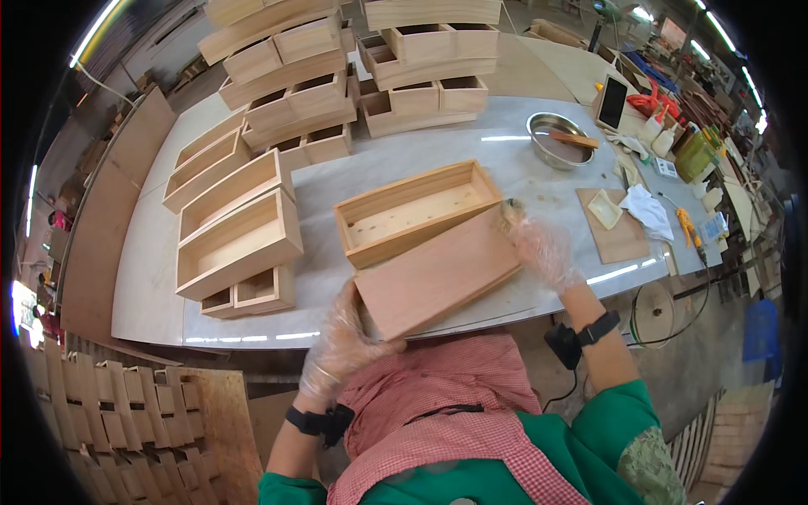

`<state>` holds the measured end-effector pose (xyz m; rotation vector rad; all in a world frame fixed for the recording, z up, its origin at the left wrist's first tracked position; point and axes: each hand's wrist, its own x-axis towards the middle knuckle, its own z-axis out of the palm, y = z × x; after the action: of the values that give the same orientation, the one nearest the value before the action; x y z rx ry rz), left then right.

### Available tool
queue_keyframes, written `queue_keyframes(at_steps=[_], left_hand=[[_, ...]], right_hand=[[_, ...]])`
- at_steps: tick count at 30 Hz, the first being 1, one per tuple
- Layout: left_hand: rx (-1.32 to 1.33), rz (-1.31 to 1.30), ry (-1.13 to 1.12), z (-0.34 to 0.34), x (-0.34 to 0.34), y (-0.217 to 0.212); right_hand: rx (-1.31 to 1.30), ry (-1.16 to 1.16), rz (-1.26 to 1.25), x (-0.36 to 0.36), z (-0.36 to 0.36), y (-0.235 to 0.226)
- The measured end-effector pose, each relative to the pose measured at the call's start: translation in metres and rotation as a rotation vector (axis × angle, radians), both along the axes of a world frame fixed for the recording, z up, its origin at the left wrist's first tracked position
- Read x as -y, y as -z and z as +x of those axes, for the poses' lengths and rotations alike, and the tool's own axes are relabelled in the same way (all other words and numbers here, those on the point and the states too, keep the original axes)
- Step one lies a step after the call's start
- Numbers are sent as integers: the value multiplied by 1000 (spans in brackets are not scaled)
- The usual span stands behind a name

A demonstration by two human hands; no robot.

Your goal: Applying a liquid finish or oil to wooden boxes using a cloth and stacking them on a table.

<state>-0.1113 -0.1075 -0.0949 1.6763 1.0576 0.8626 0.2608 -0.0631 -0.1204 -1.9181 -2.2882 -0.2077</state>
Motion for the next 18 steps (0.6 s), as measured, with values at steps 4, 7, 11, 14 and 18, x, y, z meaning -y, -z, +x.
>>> queue_keyframes(at_steps=[4, 7, 11, 14, 18], left_hand=[[-140, 190, -163, 17, 16, 15], [-149, 88, -164, 23, 21, -2], [97, -105, -146, 14, 17, 5], [-208, 98, -132, 13, 19, 8], [-303, 143, -175, 15, 17, 4]], right_hand=[[-1088, -478, 215, -12, -29, 26], [-772, -733, 196, 35, -145, 23], [-670, -760, 130, 42, -150, -15], [-268, -189, -423, -25, -73, -2], [-522, -120, 12, -19, -42, -5]])
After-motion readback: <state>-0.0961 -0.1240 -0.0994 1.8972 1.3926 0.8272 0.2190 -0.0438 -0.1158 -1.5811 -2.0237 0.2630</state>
